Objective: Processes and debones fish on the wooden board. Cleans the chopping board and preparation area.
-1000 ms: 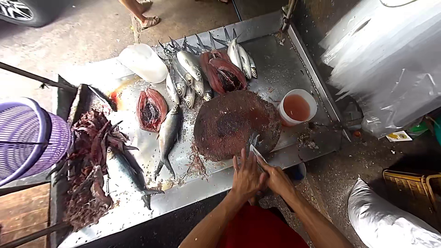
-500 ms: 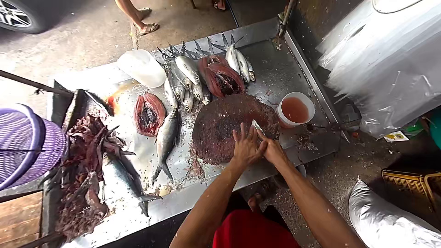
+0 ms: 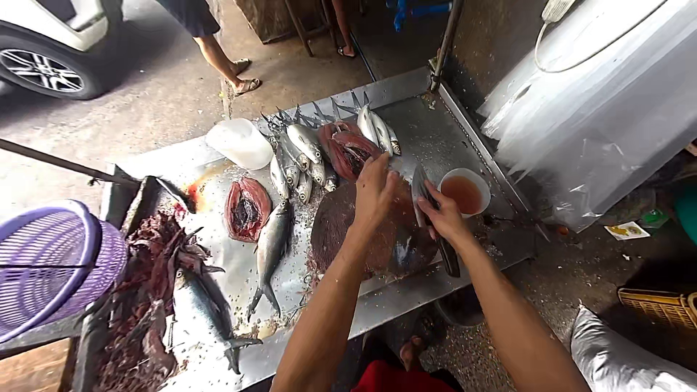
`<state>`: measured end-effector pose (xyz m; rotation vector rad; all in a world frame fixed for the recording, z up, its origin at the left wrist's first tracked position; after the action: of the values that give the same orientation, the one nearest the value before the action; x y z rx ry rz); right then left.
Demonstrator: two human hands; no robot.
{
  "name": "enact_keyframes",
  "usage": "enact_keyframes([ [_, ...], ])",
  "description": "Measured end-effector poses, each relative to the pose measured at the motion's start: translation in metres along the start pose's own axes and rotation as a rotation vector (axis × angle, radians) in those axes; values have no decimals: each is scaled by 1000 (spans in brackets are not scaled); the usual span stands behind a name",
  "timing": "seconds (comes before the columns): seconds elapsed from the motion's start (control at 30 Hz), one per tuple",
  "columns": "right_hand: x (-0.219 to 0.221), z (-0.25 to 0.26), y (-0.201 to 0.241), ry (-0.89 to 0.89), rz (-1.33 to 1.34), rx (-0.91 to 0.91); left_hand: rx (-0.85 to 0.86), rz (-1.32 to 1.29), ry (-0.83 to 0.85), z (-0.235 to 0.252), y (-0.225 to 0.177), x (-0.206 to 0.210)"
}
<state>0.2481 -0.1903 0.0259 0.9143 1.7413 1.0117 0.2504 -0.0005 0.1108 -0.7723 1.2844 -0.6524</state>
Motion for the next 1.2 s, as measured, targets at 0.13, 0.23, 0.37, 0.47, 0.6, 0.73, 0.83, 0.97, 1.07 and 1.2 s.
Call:
enact_keyframes([
  [0.13, 41, -72, -8, 321, 820, -51, -538, -806, 77, -57, 50, 31],
  [0.23, 82, -125, -28, 466, 1157, 0, -741, -1043, 260, -101, 47, 86],
  [0.37, 112, -165, -49, 596, 1422, 72, -746, -1127, 286, -126, 50, 110],
  [0.47, 118, -184, -62, 674, 1496, 79, -747, -1095, 350, -142, 59, 120],
  [0.6, 119, -198, -77, 731, 1556, 104, -785, -1154, 423, -162, 66, 134],
  [0.73, 120, -202, -83, 737, 1515, 128, -786, -1201, 408, -170, 65, 134],
  [0.83, 116, -203, -81, 716, 1523, 114, -800, -1244, 413, -172, 66, 134],
  [0.97, 90, -174, -87, 368, 1240, 18, -729, -1032, 170, -160, 93, 86],
  [1.07, 64, -143, -101, 69, 564, 9, -288, -357, 137, -146, 104, 48],
  [1.2, 75, -111, -113, 136, -114, -37, -8, 342, 453, -154, 90, 90],
])
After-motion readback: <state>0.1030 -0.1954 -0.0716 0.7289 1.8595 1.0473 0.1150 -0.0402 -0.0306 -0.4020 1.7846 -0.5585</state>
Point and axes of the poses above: each hand's wrist, its own z-axis towards the middle knuckle, its own x-axis out of the palm, y = z × x, the point moved 10 cm from there along z, towards the middle knuckle, and after that the axes turned 6 degrees about -x, right-handed, at the moved point
